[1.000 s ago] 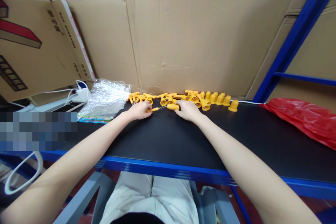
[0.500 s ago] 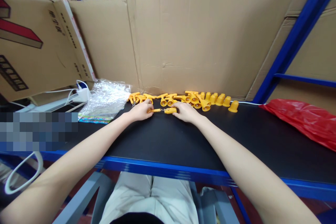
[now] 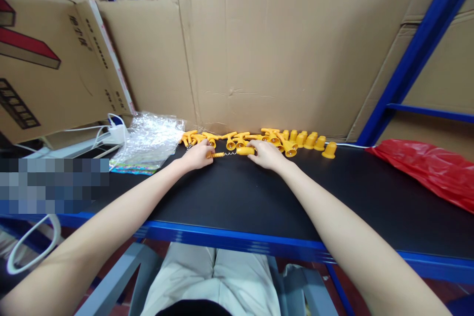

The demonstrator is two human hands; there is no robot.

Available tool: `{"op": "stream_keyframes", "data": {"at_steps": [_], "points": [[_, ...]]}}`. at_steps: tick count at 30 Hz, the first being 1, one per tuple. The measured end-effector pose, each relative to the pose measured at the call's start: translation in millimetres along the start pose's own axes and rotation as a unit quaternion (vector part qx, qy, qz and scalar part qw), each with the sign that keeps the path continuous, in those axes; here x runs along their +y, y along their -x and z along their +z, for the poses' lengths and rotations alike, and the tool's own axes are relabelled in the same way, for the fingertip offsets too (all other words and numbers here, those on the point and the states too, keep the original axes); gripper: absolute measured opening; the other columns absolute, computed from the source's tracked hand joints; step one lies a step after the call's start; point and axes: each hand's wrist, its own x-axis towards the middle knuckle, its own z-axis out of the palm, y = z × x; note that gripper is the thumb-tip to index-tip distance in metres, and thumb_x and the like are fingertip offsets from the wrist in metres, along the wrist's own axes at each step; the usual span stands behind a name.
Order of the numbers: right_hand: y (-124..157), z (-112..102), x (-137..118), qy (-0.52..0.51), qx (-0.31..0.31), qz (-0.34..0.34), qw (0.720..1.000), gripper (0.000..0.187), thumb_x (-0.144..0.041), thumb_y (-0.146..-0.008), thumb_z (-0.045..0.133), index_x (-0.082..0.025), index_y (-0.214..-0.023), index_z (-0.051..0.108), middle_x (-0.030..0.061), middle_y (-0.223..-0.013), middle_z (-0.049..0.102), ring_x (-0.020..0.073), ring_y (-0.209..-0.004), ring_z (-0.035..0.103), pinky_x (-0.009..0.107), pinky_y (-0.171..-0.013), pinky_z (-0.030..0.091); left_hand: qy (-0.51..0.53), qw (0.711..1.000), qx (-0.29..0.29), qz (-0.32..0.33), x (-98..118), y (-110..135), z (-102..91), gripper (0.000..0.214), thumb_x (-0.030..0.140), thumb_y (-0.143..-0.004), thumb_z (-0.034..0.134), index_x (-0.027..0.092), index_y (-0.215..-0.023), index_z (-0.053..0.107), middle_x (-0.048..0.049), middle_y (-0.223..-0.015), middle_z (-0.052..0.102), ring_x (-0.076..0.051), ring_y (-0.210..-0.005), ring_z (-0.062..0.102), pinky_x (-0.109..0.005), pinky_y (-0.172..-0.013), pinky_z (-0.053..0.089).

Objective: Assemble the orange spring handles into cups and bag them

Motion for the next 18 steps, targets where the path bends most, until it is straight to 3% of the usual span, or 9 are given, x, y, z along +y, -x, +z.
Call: {"op": "stream_keyframes", "data": {"at_steps": [18], "points": [[0.7,3.0,4.4,0.027,-0.062,0.005,0.998,0.030,-0.023,-0.073,0.056,-0.020,-0.102,0.059,0.0061,-0.094,0.065,0.0202,-0.077,0.060,0.030,-0.066,0.045,0.010,1.000,0.003,-0.001,1.9,1.0,-1.4,0.020,0.024,-0.070,0.051,0.016,-0.086,0.062,-0.0076,-0.099,0.049,-0.018,-0.077,0.055,-0.032,-0.077,0.045]]}}
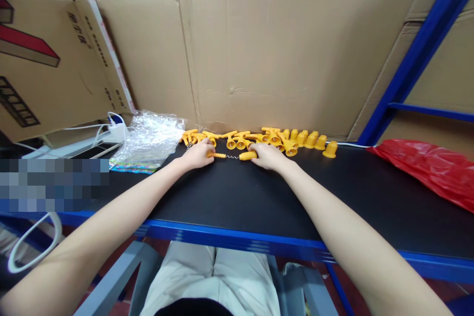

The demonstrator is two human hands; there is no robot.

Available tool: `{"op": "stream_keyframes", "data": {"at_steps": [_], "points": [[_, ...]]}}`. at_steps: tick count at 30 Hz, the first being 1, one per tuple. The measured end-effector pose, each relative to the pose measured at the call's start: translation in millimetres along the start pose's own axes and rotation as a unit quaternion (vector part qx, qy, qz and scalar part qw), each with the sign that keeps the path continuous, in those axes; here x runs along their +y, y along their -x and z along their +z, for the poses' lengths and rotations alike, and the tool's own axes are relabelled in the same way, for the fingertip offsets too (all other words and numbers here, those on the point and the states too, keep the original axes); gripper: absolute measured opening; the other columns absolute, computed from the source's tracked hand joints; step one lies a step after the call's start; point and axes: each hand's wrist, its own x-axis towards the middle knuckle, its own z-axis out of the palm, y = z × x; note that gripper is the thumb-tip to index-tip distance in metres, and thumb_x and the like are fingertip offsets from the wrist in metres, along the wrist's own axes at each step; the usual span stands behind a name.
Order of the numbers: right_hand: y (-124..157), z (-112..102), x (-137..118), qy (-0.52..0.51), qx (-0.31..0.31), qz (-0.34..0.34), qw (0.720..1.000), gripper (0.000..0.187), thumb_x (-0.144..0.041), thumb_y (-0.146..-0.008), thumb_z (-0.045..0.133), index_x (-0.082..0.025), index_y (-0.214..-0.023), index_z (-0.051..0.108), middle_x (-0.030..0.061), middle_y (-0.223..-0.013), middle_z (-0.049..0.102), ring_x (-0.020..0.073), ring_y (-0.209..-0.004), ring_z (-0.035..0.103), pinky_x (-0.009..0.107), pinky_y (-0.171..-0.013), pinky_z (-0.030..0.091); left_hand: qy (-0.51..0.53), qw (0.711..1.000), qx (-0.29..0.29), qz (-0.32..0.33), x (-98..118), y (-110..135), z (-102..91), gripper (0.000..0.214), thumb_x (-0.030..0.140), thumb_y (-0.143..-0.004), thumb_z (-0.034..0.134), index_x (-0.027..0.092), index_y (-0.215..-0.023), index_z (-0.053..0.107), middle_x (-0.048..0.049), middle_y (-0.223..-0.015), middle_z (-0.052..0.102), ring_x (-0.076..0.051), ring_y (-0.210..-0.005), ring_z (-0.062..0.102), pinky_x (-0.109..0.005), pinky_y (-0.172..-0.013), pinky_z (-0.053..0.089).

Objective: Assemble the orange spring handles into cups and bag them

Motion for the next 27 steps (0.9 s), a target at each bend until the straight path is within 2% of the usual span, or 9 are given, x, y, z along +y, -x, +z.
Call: {"op": "stream_keyframes", "data": {"at_steps": [7,11,14,19,27], "points": [[1,-2,-5,-0.052,0.010,-0.018,0.998,0.031,-0.026,-0.074,0.057,-0.018,-0.105,0.060,0.0064,-0.088,0.065,0.0180,-0.074,0.060,0.028,-0.065,0.045,0.015,1.000,0.017,0.001,0,-1,1.4,0.019,0.021,-0.069,0.050,0.017,-0.084,0.061,-0.0066,-0.097,0.049,-0.017,-0.078,0.055,-0.033,-0.079,0.046],[0,1,-9,-0.121,0.014,-0.002,0.992,0.039,-0.031,-0.075,0.058,-0.015,-0.111,0.057,0.0056,-0.080,0.064,0.0158,-0.069,0.060,0.028,-0.066,0.046,0.020,0.999,0.035,0.002,2,-2,1.6,0.020,0.022,-0.070,0.050,0.017,-0.085,0.062,-0.0075,-0.097,0.050,-0.018,-0.080,0.056,-0.032,-0.079,0.046],[-1,5,-13,-0.202,0.013,0.010,0.979,0.039,-0.033,-0.076,0.059,-0.014,-0.109,0.056,0.0052,-0.079,0.065,0.0145,-0.065,0.061,0.029,-0.066,0.048,0.023,0.998,0.055,-0.012,4,-3,2.8,0.022,0.023,-0.070,0.051,0.017,-0.088,0.063,-0.0081,-0.095,0.053,-0.019,-0.082,0.056,-0.032,-0.080,0.046],[-3,7,-20,-0.329,-0.017,0.030,0.944,0.033,-0.029,-0.078,0.058,-0.014,-0.107,0.053,0.0072,-0.086,0.066,0.0135,-0.065,0.063,0.029,-0.068,0.051,0.026,0.998,0.026,-0.047,6,-5,4.1,0.022,0.019,-0.069,0.051,0.017,-0.089,0.063,-0.0073,-0.087,0.062,-0.021,-0.085,0.058,-0.032,-0.080,0.045],[-2,4,-19,-0.342,-0.023,0.047,0.938,0.032,-0.026,-0.077,0.059,-0.014,-0.105,0.054,0.0067,-0.084,0.066,0.0123,-0.062,0.062,0.029,-0.066,0.053,0.037,0.998,-0.009,-0.051,7,-1,-0.9,0.026,0.033,-0.073,0.050,0.020,-0.093,0.061,-0.0054,-0.088,0.064,-0.022,-0.084,0.059,-0.032,-0.072,0.046]]}}
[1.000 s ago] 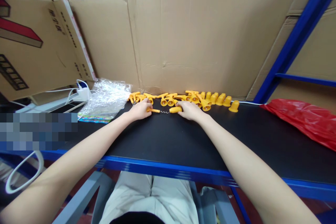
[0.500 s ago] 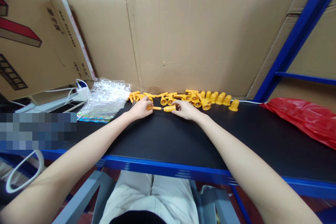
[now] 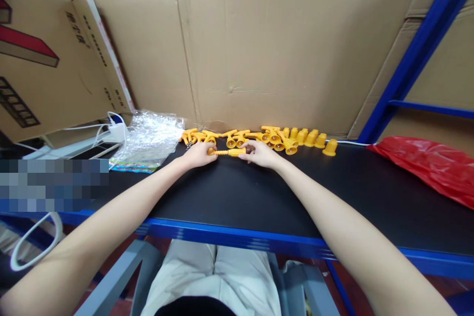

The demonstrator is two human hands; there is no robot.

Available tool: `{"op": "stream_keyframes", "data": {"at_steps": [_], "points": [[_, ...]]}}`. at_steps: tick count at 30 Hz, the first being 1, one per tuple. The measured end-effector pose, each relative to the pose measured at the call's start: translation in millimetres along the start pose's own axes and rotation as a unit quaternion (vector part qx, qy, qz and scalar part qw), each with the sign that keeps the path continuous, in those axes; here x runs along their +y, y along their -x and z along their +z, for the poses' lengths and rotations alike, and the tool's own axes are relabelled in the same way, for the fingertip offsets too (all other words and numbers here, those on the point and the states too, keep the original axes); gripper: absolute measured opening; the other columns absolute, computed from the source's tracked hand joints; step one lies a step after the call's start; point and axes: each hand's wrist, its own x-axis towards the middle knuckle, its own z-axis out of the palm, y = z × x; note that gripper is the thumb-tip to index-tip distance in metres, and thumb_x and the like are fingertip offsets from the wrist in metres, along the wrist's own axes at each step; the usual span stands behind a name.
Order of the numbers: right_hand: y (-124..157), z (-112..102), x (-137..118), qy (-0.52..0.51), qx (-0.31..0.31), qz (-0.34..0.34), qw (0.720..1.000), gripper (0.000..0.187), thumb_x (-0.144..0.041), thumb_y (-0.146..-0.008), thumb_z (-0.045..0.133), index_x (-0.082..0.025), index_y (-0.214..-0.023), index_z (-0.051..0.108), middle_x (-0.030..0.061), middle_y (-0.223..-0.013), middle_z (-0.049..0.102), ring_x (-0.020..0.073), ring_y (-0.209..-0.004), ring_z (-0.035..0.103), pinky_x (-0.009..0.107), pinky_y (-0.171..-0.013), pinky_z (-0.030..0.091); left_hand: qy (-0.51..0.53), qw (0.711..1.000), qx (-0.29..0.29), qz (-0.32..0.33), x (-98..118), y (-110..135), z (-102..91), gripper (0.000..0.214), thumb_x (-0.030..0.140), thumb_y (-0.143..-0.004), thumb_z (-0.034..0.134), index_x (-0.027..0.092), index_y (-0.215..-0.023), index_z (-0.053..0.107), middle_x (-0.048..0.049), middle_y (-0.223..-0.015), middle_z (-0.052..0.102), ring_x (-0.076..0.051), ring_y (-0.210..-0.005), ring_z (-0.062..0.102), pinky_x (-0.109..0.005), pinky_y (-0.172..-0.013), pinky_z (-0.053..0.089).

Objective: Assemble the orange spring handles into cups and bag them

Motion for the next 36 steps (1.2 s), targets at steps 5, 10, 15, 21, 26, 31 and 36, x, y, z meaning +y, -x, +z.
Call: {"op": "stream_keyframes", "data": {"at_steps": [5,10,15,21,26,31,36], "points": [[0,-3,3,0.000,-0.021,0.011,1.000,0.032,-0.028,-0.075,0.061,-0.012,-0.102,0.056,0.0057,-0.081,0.065,0.0117,-0.059,0.061,0.029,-0.066,0.052,0.007,1.000,-0.005,0.028,-4,-1,1.9,0.027,0.035,-0.071,0.051,0.020,-0.091,0.060,-0.0041,-0.087,0.063,-0.020,-0.080,0.059,-0.029,-0.067,0.045],[0,-5,7,-0.033,-0.029,0.007,0.999,0.032,-0.028,-0.072,0.063,-0.013,-0.099,0.055,0.0049,-0.079,0.064,0.0122,-0.059,0.060,0.029,-0.066,0.051,-0.007,0.999,0.012,0.044,-5,-1,1.5,0.028,0.036,-0.070,0.052,0.020,-0.092,0.060,-0.0034,-0.083,0.063,-0.020,-0.079,0.059,-0.027,-0.064,0.044],[-1,-4,8,-0.023,-0.027,0.003,0.999,0.032,-0.036,-0.076,0.058,-0.012,-0.098,0.057,0.0053,-0.077,0.064,0.0118,-0.056,0.058,0.030,-0.065,0.050,-0.059,0.996,0.049,0.050,-1,1,-1.5,0.028,0.035,-0.071,0.052,0.022,-0.095,0.060,-0.0028,-0.082,0.063,-0.020,-0.078,0.059,-0.028,-0.066,0.043],[-3,-2,12,-0.069,-0.023,0.019,0.997,0.040,-0.051,-0.083,0.044,-0.014,-0.089,0.057,0.0075,-0.076,0.066,0.0092,-0.049,0.054,0.026,-0.056,0.046,-0.064,0.995,0.065,0.048,0,1,1.4,0.028,0.034,-0.071,0.053,0.022,-0.095,0.060,-0.0015,-0.078,0.064,-0.019,-0.074,0.060,-0.026,-0.065,0.043],[-3,-6,14,-0.096,-0.047,0.045,0.993,0.041,-0.052,-0.083,0.045,-0.015,-0.100,0.053,0.0069,-0.077,0.066,0.0109,-0.053,0.057,0.025,-0.055,0.044,-0.063,0.993,0.077,0.057,0,0,3.5,0.026,0.034,-0.072,0.053,0.023,-0.095,0.060,-0.0020,-0.078,0.064,-0.020,-0.075,0.060,-0.027,-0.064,0.043],[-1,-12,19,-0.125,-0.091,0.056,0.986,0.055,-0.039,-0.072,0.065,-0.018,-0.114,0.039,0.0070,-0.087,0.066,0.0131,-0.063,0.060,0.026,-0.059,0.043,-0.069,0.992,0.087,0.064,1,1,3.7,0.026,0.033,-0.073,0.053,0.023,-0.096,0.059,-0.0029,-0.082,0.065,-0.020,-0.076,0.060,-0.027,-0.063,0.043],[0,-10,19,-0.138,-0.089,0.043,0.985,0.038,-0.046,-0.076,0.058,-0.017,-0.096,0.044,0.0076,-0.083,0.067,0.0109,-0.057,0.058,0.025,-0.055,0.037,-0.068,0.992,0.092,0.049,1,1,3.5,0.025,0.032,-0.072,0.054,0.023,-0.095,0.058,-0.0019,-0.079,0.064,-0.019,-0.074,0.060,-0.026,-0.061,0.042]]}}
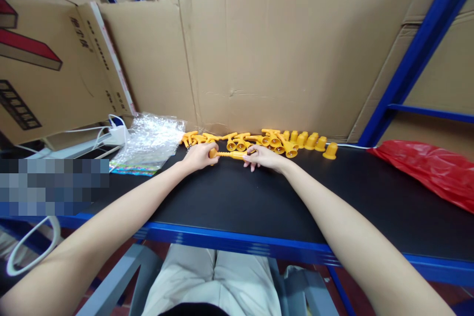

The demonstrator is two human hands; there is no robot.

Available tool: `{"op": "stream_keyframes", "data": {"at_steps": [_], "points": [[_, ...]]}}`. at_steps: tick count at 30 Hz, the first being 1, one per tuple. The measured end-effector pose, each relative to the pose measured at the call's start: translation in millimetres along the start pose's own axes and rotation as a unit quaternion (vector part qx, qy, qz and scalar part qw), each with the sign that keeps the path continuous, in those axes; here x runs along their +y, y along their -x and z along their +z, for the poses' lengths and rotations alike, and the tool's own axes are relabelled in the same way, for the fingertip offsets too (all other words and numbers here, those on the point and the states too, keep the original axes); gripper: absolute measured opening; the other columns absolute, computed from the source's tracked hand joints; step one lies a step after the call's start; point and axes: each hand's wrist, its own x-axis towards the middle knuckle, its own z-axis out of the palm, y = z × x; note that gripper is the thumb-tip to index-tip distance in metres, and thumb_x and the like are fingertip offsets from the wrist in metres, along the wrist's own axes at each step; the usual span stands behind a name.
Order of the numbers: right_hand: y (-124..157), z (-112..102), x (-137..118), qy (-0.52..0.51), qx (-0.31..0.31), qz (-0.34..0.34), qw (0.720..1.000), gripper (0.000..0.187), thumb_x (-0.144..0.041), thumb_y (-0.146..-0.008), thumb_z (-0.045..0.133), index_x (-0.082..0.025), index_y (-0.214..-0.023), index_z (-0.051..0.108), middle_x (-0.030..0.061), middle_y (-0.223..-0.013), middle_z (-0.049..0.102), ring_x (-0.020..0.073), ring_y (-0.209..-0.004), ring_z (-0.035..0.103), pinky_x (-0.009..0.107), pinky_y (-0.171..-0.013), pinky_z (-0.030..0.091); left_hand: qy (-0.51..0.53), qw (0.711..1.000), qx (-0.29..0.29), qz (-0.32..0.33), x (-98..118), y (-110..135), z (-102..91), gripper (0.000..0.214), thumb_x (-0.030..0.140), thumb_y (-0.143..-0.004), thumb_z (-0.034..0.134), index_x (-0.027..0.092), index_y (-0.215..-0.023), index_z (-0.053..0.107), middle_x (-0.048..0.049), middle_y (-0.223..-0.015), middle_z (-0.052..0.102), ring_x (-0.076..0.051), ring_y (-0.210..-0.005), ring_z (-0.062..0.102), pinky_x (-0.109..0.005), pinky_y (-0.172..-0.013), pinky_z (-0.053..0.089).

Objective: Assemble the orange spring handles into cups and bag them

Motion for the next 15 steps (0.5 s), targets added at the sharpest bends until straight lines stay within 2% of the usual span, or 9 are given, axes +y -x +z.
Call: {"op": "stream_keyframes", "data": {"at_steps": [4,7,11,15], "points": [[-0.8,2.0,-1.4,-0.010,-0.013,0.005,1.000,0.037,-0.052,-0.081,0.048,-0.015,-0.081,0.048,0.0096,-0.082,0.068,0.0096,-0.056,0.057,0.024,-0.052,0.034,0.000,1.000,0.002,-0.012,-0.2,0.5,0.6,0.025,0.032,-0.071,0.055,0.023,-0.094,0.058,-0.0014,-0.079,0.064,-0.019,-0.073,0.060,-0.025,-0.060,0.041],[-0.9,3.1,-2.8,-0.016,0.003,0.008,1.000,0.039,-0.053,-0.081,0.047,-0.014,-0.078,0.050,0.0095,-0.081,0.068,0.0093,-0.056,0.057,0.023,-0.052,0.034,0.000,1.000,0.005,-0.018,0.5,0.7,1.1,0.026,0.033,-0.071,0.056,0.023,-0.094,0.058,-0.0012,-0.078,0.064,-0.019,-0.073,0.060,-0.025,-0.060,0.041],[1.6,3.0,-7.4,-0.012,0.005,0.023,1.000,0.038,-0.052,-0.082,0.048,-0.015,-0.091,0.049,0.0086,-0.081,0.067,0.0106,-0.058,0.058,0.024,-0.052,0.036,-0.003,1.000,0.005,-0.022,2.8,0.5,0.3,0.026,0.033,-0.071,0.056,0.023,-0.095,0.057,-0.0015,-0.079,0.064,-0.019,-0.074,0.060,-0.026,-0.061,0.042],[4.5,1.0,-9.1,-0.006,-0.010,0.037,0.999,0.050,-0.042,-0.073,0.065,-0.017,-0.108,0.041,0.0071,-0.083,0.067,0.0125,-0.061,0.060,0.025,-0.055,0.040,-0.003,1.000,-0.001,-0.019,4.8,0.2,-1.2,0.027,0.033,-0.072,0.056,0.023,-0.096,0.057,-0.0022,-0.081,0.064,-0.020,-0.076,0.060,-0.026,-0.062,0.042]]}}
